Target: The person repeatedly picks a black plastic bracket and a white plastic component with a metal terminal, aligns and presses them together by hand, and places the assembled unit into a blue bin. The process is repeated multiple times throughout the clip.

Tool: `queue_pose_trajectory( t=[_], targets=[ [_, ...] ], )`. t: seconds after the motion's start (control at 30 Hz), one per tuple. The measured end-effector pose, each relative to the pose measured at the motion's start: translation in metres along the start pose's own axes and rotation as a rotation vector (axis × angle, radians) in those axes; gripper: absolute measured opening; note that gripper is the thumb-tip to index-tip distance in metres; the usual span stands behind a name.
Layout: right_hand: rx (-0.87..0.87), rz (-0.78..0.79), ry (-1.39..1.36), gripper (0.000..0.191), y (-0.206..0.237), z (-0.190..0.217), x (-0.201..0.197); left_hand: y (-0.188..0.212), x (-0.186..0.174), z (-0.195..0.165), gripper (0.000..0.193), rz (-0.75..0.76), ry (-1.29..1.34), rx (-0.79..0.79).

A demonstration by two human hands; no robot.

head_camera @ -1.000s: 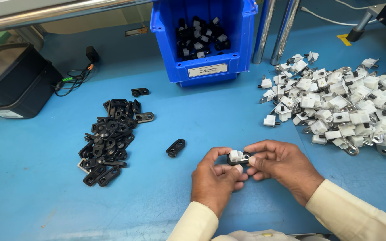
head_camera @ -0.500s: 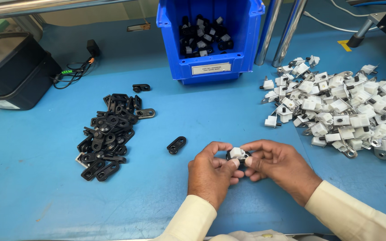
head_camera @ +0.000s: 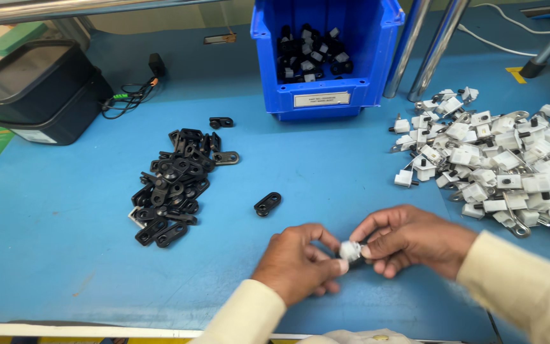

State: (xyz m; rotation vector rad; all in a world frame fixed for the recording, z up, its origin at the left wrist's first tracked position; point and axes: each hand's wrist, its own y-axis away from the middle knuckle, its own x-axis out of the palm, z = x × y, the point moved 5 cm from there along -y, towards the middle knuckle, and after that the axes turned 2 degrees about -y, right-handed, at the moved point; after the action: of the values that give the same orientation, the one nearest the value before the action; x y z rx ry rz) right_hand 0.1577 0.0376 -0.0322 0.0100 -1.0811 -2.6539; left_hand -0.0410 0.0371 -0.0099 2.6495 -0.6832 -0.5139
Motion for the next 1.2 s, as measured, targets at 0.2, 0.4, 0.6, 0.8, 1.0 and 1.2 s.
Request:
queue_pose_trajectory(
  t=[0.2, 0.4, 0.6, 0.8, 1.0, 1.2],
  targets=[
    [-0.674, -0.182, -0.094, 0.043, 0.007, 0.122, -0.007, 0.003, -0.06, 0.01, 0.018, -0.365, 0.029, -0.024],
    [-0.643, -0.731, 0.372, 0.027, 0.027, 0.084, -0.038, 0.011, -0.092, -0.004, 0.03, -0.757, -0.522, -0.062],
    [-0.678, -1.011, 0.905, 0.031, 0.021, 0.05, -0.071, 0.0, -0.086, -0.005, 0.035, -0.607, -0.569, -0.341],
    [-0.517, -0.893, 1.295, 0.022, 0.005, 0.062, -0.066, -0.015, -0.088, -0.01, 0.02, -0.594, -0.453, -0.23],
    [-0.494, -0.865, 1.366, 0.029, 0.031, 0.069, -0.059, -0.027, -0.09, -0.003, 0.023, -0.521, -0.395, -0.073],
    [-0.343, -0.844, 1.278, 0.034, 0.039, 0.057, -0.067, -0.022, -0.078, -0.001, 0.028, -0.55, -0.416, -0.109]
  ],
)
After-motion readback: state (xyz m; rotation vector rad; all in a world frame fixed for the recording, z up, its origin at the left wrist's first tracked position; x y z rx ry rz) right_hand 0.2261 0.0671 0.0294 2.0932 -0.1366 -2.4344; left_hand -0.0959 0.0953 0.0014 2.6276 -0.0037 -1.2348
